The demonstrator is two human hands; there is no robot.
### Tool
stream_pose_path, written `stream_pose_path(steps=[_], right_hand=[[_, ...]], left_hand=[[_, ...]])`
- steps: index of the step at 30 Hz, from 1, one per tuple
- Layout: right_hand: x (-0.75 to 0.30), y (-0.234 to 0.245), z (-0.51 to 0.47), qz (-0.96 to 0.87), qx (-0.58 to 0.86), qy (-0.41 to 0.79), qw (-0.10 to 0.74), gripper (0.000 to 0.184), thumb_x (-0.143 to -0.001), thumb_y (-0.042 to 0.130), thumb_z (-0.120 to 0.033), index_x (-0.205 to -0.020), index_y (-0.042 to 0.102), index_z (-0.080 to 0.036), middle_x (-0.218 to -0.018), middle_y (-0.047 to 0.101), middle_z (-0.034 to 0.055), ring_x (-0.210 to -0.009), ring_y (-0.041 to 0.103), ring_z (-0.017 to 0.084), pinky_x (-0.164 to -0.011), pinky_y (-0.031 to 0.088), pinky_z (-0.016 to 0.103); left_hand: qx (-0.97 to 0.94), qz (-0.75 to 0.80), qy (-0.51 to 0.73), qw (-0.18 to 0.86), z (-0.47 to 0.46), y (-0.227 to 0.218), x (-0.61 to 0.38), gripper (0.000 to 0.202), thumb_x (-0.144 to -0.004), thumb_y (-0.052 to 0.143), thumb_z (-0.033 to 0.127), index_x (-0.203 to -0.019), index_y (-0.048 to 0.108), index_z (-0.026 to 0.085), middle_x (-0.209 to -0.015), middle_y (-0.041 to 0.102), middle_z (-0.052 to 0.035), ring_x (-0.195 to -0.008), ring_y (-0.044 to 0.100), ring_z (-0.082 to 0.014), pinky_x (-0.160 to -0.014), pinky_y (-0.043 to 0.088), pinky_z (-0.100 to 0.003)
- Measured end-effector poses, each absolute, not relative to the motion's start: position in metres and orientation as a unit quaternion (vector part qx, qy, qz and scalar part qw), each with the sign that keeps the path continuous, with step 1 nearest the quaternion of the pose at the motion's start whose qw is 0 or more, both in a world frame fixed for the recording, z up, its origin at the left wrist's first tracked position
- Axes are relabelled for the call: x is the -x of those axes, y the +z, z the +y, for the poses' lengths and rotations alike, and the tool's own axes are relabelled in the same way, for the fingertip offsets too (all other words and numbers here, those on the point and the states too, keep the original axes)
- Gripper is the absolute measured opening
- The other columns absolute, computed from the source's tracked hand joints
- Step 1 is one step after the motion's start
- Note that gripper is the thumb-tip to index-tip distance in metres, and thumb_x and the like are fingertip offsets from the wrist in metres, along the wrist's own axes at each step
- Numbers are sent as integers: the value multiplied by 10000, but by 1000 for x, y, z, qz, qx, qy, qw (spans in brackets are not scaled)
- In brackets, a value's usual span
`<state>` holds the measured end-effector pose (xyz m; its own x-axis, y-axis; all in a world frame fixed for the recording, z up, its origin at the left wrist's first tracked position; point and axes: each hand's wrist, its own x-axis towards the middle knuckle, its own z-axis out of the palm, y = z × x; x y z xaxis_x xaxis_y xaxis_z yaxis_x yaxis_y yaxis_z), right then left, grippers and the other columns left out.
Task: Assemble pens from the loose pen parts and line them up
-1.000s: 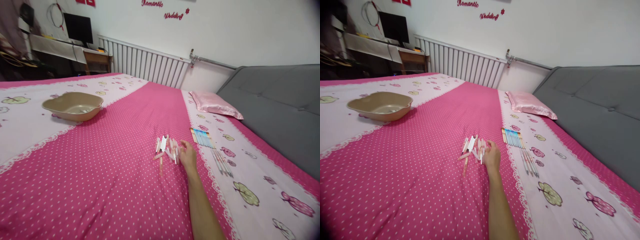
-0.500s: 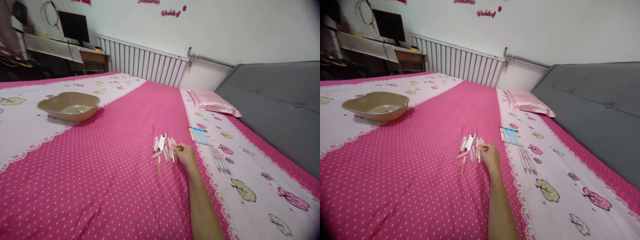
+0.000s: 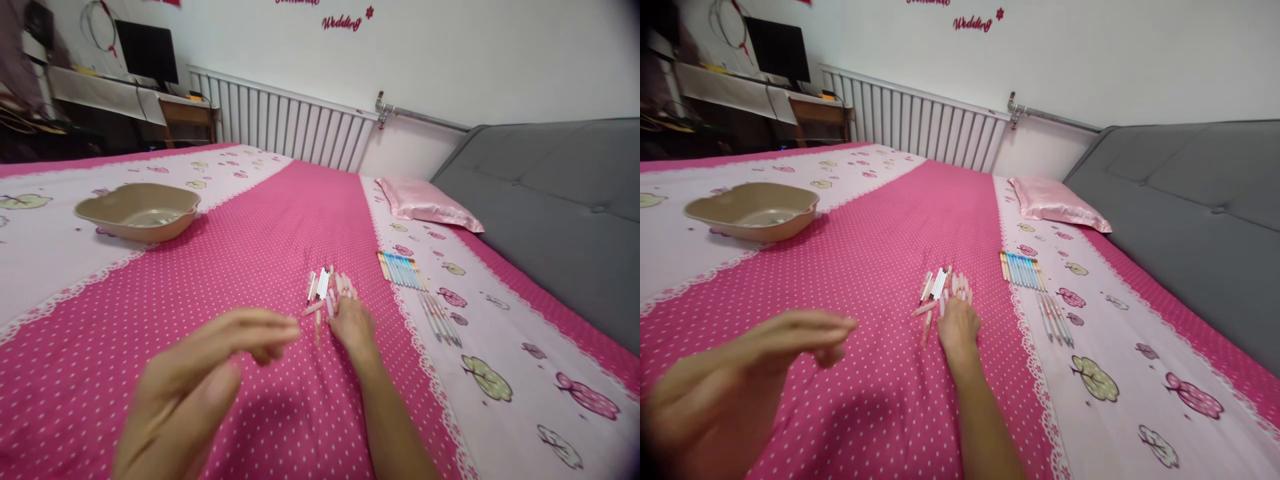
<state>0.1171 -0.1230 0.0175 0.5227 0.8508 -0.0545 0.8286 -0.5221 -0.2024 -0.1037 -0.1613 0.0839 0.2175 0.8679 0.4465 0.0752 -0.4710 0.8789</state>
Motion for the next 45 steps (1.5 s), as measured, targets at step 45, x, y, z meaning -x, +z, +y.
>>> stream_pose_path(steps=[45], right_hand=[[-100,11,-117,-657,672,113,323,314,-908,441,-273,-1175,573,-175,-1079,649,81,-1014,560,192,-907,401,334]], left_hand=[[-800,498,316,111,-87,-5,61,277,-899,414,250,-1022,642,152,-964,698,-96,-866,633,-234,-774,490,-367]])
